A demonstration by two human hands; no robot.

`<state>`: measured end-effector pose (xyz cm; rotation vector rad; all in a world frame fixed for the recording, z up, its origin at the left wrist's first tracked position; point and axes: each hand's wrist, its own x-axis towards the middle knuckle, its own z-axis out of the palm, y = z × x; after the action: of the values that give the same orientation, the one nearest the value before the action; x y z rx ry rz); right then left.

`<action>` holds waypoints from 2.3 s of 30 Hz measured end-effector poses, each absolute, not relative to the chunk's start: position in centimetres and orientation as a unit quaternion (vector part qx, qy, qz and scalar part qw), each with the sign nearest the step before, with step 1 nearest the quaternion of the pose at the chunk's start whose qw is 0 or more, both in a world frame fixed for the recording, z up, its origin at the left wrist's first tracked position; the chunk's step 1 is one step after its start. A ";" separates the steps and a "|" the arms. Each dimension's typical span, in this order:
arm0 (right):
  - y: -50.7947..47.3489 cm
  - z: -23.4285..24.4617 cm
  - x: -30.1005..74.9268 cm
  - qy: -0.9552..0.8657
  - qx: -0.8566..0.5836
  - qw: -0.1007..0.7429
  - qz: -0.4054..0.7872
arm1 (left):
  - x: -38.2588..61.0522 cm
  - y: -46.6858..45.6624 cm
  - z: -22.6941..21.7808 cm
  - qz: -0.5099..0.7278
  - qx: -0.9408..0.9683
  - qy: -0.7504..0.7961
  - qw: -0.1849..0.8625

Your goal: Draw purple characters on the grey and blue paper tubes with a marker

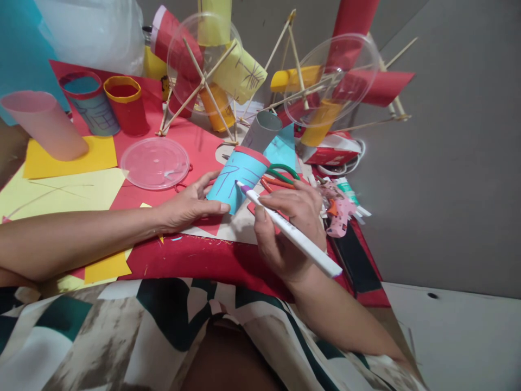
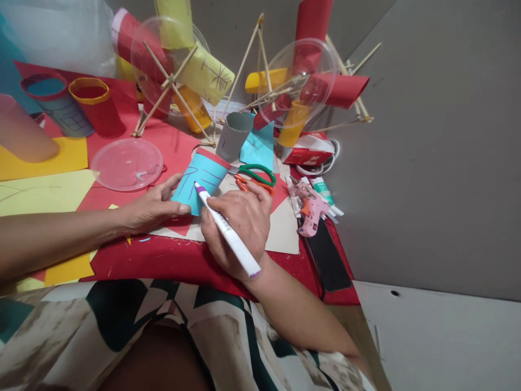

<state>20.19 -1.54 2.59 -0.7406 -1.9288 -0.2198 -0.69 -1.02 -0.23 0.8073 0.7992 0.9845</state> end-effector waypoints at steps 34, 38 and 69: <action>-1.5 3.0 21.0 -0.762 -0.339 0.546 -0.082 | -0.8 -1.0 1.1 0.448 0.307 0.348 0.764; -1.3 3.0 21.1 -0.758 -0.338 0.552 -0.087 | -0.9 -1.0 1.1 0.452 0.300 0.346 0.766; -2.6 3.6 21.0 -0.780 -0.321 0.536 -0.024 | -1.5 -0.7 0.6 0.434 0.306 0.320 0.784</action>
<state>21.05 -2.58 3.56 -0.7643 -1.8584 -0.0577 -1.48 -0.69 0.58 0.6607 0.6909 0.9361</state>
